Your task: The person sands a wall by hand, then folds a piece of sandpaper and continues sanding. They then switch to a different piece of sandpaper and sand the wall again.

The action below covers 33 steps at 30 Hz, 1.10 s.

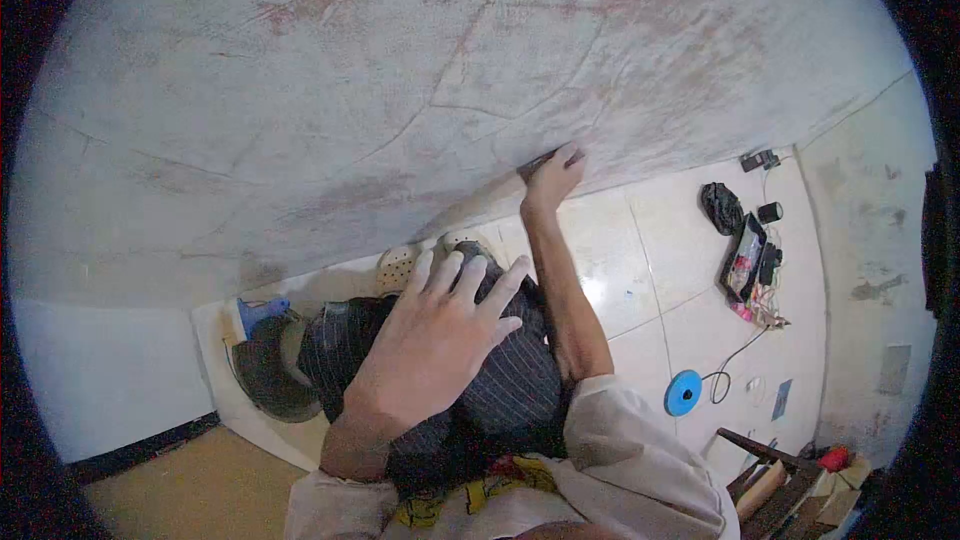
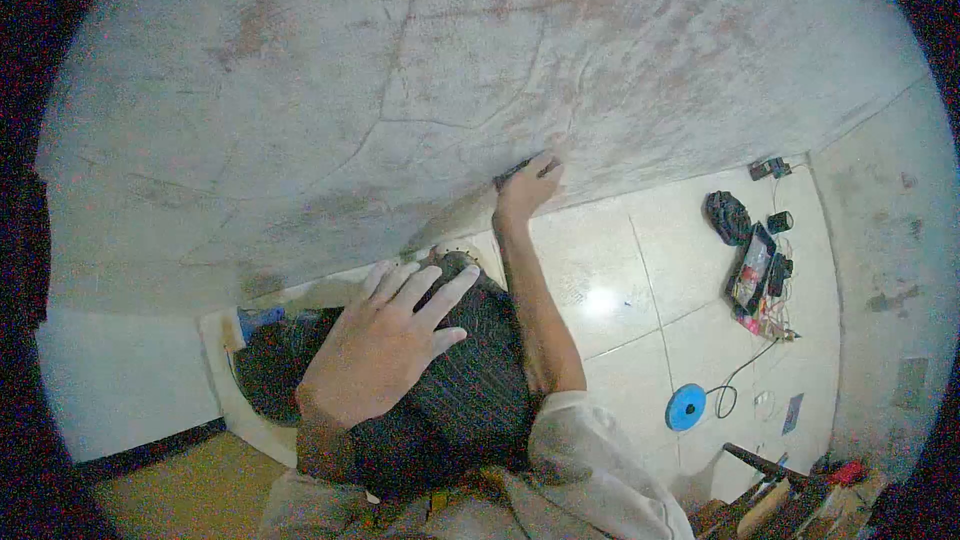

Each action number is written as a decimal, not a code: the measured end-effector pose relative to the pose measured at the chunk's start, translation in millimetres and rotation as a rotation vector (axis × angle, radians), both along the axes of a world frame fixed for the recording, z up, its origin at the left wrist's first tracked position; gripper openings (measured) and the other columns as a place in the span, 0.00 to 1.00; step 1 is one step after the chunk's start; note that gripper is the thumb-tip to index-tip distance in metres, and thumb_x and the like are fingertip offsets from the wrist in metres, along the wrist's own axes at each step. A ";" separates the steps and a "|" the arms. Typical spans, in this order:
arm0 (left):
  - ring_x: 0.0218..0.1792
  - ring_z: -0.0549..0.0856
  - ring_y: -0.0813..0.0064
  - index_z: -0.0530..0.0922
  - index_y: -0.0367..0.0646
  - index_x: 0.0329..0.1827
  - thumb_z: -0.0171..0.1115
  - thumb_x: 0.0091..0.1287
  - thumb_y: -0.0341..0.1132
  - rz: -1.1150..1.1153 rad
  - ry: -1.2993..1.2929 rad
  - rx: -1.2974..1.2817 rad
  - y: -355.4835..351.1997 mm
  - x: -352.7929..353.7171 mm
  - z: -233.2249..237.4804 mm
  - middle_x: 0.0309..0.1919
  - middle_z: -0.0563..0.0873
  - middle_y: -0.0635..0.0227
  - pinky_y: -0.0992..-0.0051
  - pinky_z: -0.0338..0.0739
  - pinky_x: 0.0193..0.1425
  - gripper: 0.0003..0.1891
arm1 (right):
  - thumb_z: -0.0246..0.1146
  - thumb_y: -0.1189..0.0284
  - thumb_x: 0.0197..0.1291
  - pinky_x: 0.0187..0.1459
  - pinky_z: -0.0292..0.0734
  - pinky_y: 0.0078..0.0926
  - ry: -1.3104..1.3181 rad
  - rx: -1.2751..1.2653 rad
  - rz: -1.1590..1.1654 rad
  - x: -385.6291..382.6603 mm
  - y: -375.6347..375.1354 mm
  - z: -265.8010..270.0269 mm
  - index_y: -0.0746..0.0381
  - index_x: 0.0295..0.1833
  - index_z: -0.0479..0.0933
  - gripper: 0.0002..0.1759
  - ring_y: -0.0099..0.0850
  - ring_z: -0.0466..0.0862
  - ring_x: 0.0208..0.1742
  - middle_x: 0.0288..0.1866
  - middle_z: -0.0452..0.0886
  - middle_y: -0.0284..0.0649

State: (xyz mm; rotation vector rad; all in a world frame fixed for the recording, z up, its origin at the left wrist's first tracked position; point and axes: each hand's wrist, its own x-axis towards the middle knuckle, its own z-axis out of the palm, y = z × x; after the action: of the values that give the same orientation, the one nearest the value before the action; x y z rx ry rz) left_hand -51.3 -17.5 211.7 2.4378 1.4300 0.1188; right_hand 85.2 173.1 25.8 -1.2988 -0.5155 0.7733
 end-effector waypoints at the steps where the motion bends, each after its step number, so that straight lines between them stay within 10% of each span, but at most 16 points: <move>1: 0.66 0.73 0.54 0.66 0.44 0.74 0.54 0.74 0.47 0.000 -0.004 0.007 0.5 -0.4 1.0 0.61 0.76 0.54 0.55 0.60 0.77 0.29 | 0.49 0.60 0.77 0.56 0.73 0.41 -0.004 0.007 0.000 -1.6 3.5 -14.6 0.74 0.59 0.70 0.25 0.43 0.76 0.49 0.53 0.76 0.53; 5: 0.66 0.73 0.54 0.65 0.44 0.75 0.53 0.75 0.47 -0.034 -0.003 -0.009 2.0 -3.7 -0.8 0.62 0.76 0.52 0.55 0.60 0.77 0.29 | 0.48 0.60 0.77 0.53 0.76 0.38 -0.272 -0.120 0.027 -2.0 7.9 -24.8 0.72 0.64 0.67 0.25 0.45 0.77 0.58 0.57 0.77 0.55; 7: 0.67 0.73 0.54 0.64 0.44 0.75 0.53 0.75 0.47 -0.019 -0.008 -0.015 -1.8 -3.8 1.1 0.62 0.76 0.52 0.56 0.60 0.77 0.29 | 0.49 0.61 0.77 0.31 0.77 0.29 0.175 0.021 -0.045 0.7 9.7 -8.3 0.64 0.52 0.70 0.16 0.29 0.78 0.40 0.46 0.76 0.42; 15: 0.66 0.73 0.51 0.64 0.46 0.75 0.53 0.74 0.47 0.018 -0.037 -0.023 -2.6 -8.0 5.5 0.62 0.75 0.52 0.54 0.59 0.78 0.29 | 0.48 0.61 0.77 0.61 0.69 0.38 0.246 -0.007 0.033 12.0 10.2 -0.8 0.75 0.61 0.69 0.25 0.46 0.76 0.58 0.54 0.78 0.57; 19: 0.61 0.75 0.56 0.68 0.41 0.72 0.52 0.75 0.46 -0.010 -0.097 0.095 -6.2 -10.7 1.9 0.53 0.78 0.52 0.52 0.62 0.73 0.27 | 0.49 0.58 0.77 0.48 0.74 0.36 -0.261 -0.037 -0.019 3.7 14.3 -51.9 0.72 0.53 0.70 0.23 0.36 0.76 0.44 0.46 0.76 0.47; 23: 0.63 0.74 0.55 0.66 0.44 0.73 0.54 0.74 0.47 -0.005 -0.063 0.055 -9.3 -14.7 5.0 0.57 0.77 0.52 0.52 0.60 0.75 0.28 | 0.50 0.60 0.77 0.49 0.71 0.34 0.225 -0.006 0.042 14.8 10.6 -7.2 0.73 0.53 0.70 0.22 0.34 0.73 0.42 0.44 0.75 0.44; 25: 0.66 0.73 0.54 0.65 0.46 0.75 0.55 0.73 0.46 0.001 -0.051 0.025 -6.6 -12.7 6.9 0.61 0.76 0.52 0.52 0.59 0.77 0.30 | 0.48 0.62 0.77 0.46 0.72 0.31 -0.233 -0.065 0.040 9.4 6.0 -29.3 0.72 0.55 0.67 0.20 0.32 0.73 0.44 0.45 0.75 0.45; 33: 0.66 0.73 0.54 0.66 0.44 0.75 0.55 0.74 0.47 0.003 -0.057 0.034 -7.4 -11.0 5.5 0.60 0.77 0.53 0.52 0.58 0.77 0.29 | 0.47 0.62 0.77 0.46 0.77 0.37 0.116 -0.087 0.023 -15.0 -7.2 5.3 0.69 0.60 0.66 0.20 0.35 0.76 0.47 0.47 0.77 0.47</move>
State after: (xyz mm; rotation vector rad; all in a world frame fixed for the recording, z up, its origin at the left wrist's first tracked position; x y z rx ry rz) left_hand -62.4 -25.0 217.2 2.4387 1.4188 0.2132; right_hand 70.2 165.9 31.1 -1.3212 -0.4078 0.8927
